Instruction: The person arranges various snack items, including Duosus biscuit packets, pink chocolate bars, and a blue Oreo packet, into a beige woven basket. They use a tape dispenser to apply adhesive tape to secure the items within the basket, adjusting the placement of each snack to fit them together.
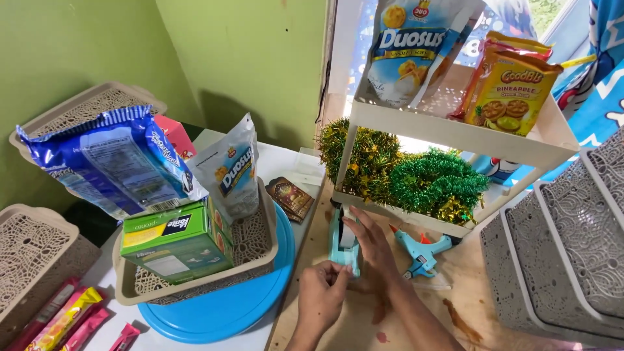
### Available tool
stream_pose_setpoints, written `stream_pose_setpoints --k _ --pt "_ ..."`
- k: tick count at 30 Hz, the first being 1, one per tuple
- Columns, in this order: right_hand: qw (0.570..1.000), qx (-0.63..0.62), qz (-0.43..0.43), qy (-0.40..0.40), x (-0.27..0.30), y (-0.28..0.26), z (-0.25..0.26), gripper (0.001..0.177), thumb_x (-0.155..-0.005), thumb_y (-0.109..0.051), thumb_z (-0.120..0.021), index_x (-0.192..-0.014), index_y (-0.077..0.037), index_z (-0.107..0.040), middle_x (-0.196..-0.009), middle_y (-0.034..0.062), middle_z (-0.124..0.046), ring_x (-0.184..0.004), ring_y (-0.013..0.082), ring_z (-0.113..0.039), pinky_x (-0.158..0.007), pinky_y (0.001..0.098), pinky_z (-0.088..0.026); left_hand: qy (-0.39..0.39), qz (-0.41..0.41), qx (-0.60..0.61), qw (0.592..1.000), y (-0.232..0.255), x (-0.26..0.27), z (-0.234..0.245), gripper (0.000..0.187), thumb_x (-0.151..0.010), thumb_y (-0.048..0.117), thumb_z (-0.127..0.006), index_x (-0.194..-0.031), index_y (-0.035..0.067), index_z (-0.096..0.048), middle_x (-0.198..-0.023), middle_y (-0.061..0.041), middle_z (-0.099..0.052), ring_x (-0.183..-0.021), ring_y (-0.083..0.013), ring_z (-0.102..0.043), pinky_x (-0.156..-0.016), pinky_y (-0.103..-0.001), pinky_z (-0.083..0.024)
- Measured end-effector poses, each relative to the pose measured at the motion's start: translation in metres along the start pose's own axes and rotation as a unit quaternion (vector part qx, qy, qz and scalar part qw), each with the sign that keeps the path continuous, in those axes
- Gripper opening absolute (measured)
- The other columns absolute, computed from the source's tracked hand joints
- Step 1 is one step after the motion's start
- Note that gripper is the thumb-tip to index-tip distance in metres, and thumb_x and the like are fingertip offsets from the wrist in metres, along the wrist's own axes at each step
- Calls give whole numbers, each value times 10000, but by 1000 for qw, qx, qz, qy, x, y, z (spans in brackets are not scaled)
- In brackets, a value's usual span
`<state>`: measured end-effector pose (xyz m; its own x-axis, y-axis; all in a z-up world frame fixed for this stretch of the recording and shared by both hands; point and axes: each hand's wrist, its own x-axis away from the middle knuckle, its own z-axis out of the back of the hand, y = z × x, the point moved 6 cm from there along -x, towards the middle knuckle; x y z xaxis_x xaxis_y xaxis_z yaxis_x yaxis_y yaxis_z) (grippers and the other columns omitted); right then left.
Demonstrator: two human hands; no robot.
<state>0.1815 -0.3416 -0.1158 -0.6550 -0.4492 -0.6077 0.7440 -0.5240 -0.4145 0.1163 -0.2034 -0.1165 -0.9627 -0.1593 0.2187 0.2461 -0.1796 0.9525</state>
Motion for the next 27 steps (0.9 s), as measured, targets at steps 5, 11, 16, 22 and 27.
stream_pose_setpoints --k 5,11,16,22,27 --pt "1000 -14 20 -3 -3 -16 11 1005 -798 -788 -600 -1520 -105 -447 -1620 199 -363 -1518 390 -364 -1152 561 -412 16 38 31 999 -33 13 -4 239 -922 241 -727 -743 110 -817 -536 38 -585 -519 -53 -463 -536 -271 -359" --pt "1000 -16 19 0 -3 -20 12 1032 -829 -875 -423 -1534 -122 -430 -1633 217 -345 -1499 401 -391 -1128 570 -425 25 -5 82 996 -55 11 -16 260 -928 237 -766 -722 84 -725 -573 27 -526 -560 -69 -412 -545 -278 -333" --pt "999 6 8 -47 7 -11 5 956 -824 -669 -606 -1588 -162 -338 -1698 170 -217 -1564 397 -266 -1147 586 -382 54 -105 54 992 -65 4 -17 261 -921 280 -746 -720 121 -695 -542 37 -577 -527 -60 -462 -523 -290 -374" --pt "995 43 -18 -85 17 2 -8 1083 -678 -303 -792 -1614 -203 -257 -1733 134 -134 -1586 382 -222 -1092 570 -444 64 -165 15 984 -68 3 -21 235 -937 263 -729 -755 120 -688 -570 16 -646 -514 -90 -510 -510 -310 -406" --pt "994 40 -23 -95 18 1 -10 1112 -678 -278 -795 -1626 -201 -219 -1737 140 -102 -1588 383 -212 -1052 546 -483 89 -195 9 977 -64 8 -20 250 -944 275 -708 -751 120 -673 -550 15 -632 -491 -89 -508 -486 -317 -400"
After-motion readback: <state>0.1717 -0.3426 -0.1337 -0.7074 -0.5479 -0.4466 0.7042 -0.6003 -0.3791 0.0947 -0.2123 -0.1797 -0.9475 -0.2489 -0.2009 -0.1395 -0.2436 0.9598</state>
